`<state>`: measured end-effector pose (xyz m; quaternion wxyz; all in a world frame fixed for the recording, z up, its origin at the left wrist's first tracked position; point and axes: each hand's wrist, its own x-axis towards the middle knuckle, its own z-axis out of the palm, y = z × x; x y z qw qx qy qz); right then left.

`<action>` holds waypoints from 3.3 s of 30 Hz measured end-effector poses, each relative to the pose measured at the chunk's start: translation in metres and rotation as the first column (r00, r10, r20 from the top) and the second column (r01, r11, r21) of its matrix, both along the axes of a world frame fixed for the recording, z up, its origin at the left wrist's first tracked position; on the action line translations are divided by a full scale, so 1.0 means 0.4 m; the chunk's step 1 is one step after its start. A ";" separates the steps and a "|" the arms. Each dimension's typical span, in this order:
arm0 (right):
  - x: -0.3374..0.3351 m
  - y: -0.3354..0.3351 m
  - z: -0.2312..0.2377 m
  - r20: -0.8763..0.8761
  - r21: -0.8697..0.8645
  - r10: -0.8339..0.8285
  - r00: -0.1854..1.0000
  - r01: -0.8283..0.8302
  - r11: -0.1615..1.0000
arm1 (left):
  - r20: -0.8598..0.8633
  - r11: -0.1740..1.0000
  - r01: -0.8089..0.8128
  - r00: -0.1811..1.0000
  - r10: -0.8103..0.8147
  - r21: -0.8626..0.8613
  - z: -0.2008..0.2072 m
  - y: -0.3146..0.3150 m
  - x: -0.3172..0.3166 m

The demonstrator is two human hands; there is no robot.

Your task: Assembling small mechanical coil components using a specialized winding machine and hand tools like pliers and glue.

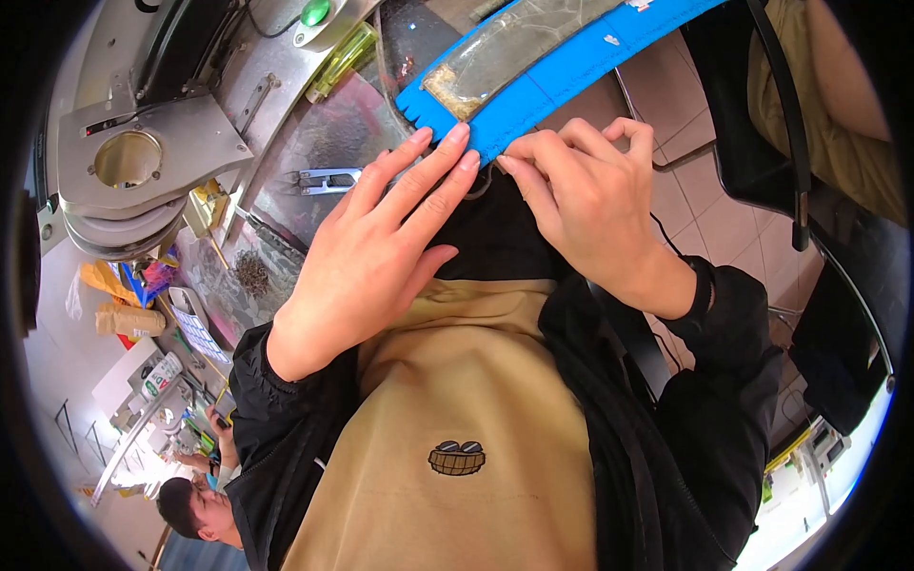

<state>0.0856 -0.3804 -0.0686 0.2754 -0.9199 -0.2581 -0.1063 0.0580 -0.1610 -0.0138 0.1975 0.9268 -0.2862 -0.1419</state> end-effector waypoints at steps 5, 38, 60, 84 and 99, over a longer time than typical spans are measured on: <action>0.000 0.003 -0.001 -0.012 0.003 -0.006 1.000 0.006 1.000 | -0.003 1.000 0.005 1.000 -0.005 -0.003 -0.002 0.000 0.001; -0.003 -0.015 -0.034 0.001 -0.010 0.040 0.999 -0.040 0.999 | -0.030 1.000 -0.003 1.000 0.003 0.004 0.002 -0.004 0.005; 0.029 0.002 0.028 -0.314 -0.097 0.014 0.949 -0.046 0.994 | -0.108 0.982 -0.059 0.993 0.040 -0.182 -0.001 0.032 0.007; 0.047 0.004 0.040 -0.482 -0.056 -0.047 0.875 0.023 0.998 | -0.058 0.982 -0.035 0.998 0.025 -0.186 -0.016 0.037 0.005; 0.049 -0.007 0.048 -0.682 0.033 0.018 0.731 0.006 0.999 | 0.014 0.967 -0.055 0.998 0.061 -0.248 -0.031 0.049 -0.001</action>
